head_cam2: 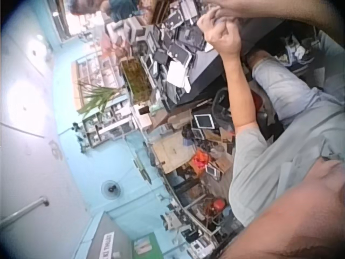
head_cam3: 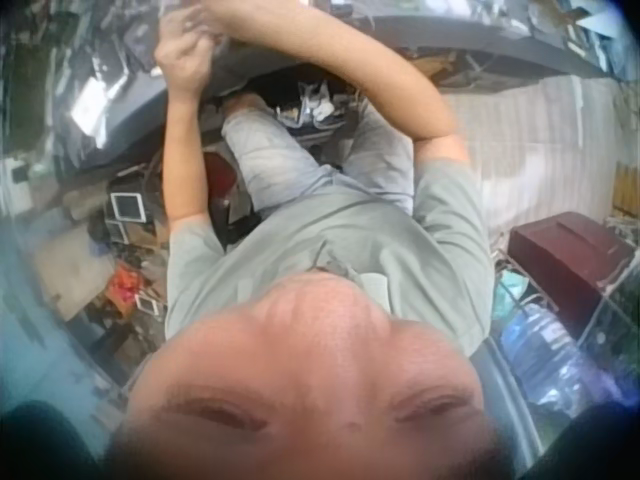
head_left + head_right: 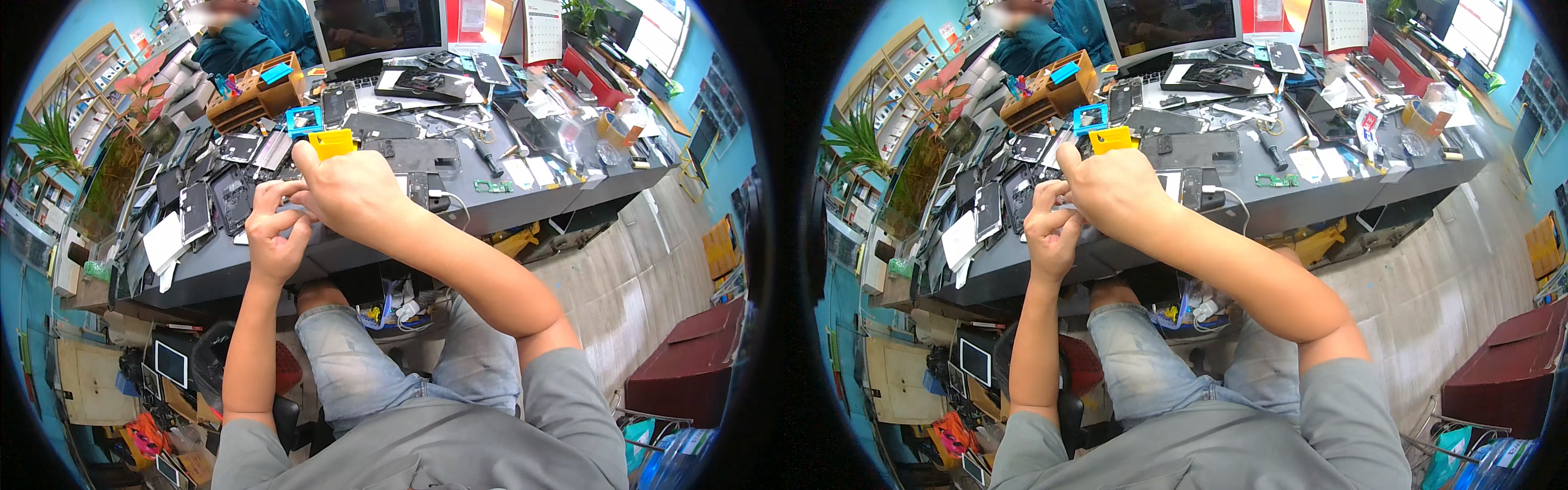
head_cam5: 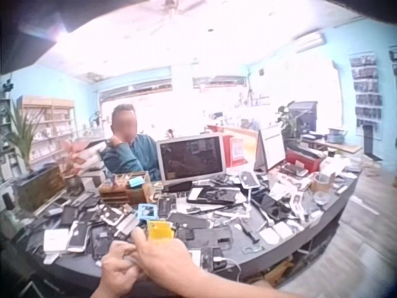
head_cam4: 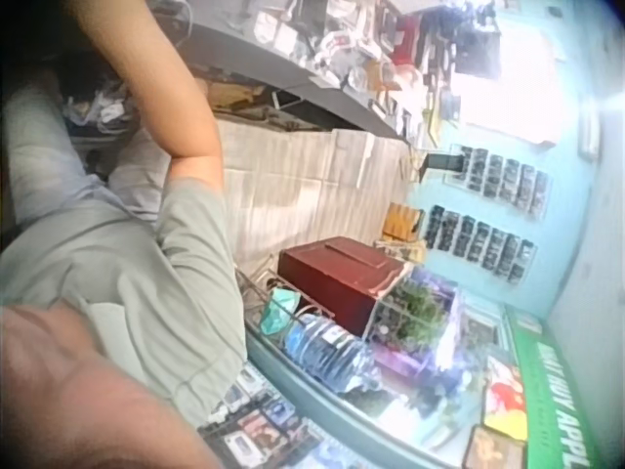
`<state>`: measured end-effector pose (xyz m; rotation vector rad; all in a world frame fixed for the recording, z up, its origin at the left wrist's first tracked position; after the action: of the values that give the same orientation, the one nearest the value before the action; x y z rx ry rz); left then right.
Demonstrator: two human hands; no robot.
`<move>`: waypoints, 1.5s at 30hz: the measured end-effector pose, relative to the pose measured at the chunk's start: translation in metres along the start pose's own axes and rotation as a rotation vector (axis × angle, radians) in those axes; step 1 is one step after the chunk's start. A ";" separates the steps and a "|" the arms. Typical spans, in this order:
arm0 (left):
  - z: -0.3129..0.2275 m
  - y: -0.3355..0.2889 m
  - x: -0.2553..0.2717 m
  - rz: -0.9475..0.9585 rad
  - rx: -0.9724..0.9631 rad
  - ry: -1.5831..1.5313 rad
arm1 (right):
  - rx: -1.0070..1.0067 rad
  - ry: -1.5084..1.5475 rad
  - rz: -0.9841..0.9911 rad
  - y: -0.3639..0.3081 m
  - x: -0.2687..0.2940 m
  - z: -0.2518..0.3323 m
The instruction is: The person is repairing a mobile phone on a cluttered workbench. They use a screwdriver to remove screws, handle small components, and connect a charging cable to test the device.
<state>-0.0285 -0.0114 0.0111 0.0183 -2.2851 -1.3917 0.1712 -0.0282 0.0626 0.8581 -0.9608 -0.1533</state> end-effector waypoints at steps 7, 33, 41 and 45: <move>-0.001 0.000 -0.002 -0.036 -0.010 0.017 | 0.114 0.059 -0.088 -0.004 0.002 0.001; 0.000 -0.002 -0.001 -0.042 -0.017 0.023 | 0.015 -0.067 -0.154 -0.002 -0.010 0.009; -0.003 -0.001 -0.005 -0.069 -0.016 -0.006 | 0.033 -0.084 -0.070 -0.003 -0.001 0.013; -0.001 0.000 -0.003 -0.074 -0.020 -0.001 | -0.037 0.062 -0.058 -0.006 0.000 0.011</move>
<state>-0.0251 -0.0117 0.0104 0.0968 -2.2919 -1.4513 0.1640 -0.0384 0.0612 0.8524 -0.8727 -0.1923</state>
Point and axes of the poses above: each hand's wrist, its own y-axis towards the middle knuckle, its own x-axis out of the back of the hand, z = x × y, the point moved 1 cm from there along y, towards the middle knuckle, and after that the axes turned 12 degrees about -z, right-handed, at the moved point
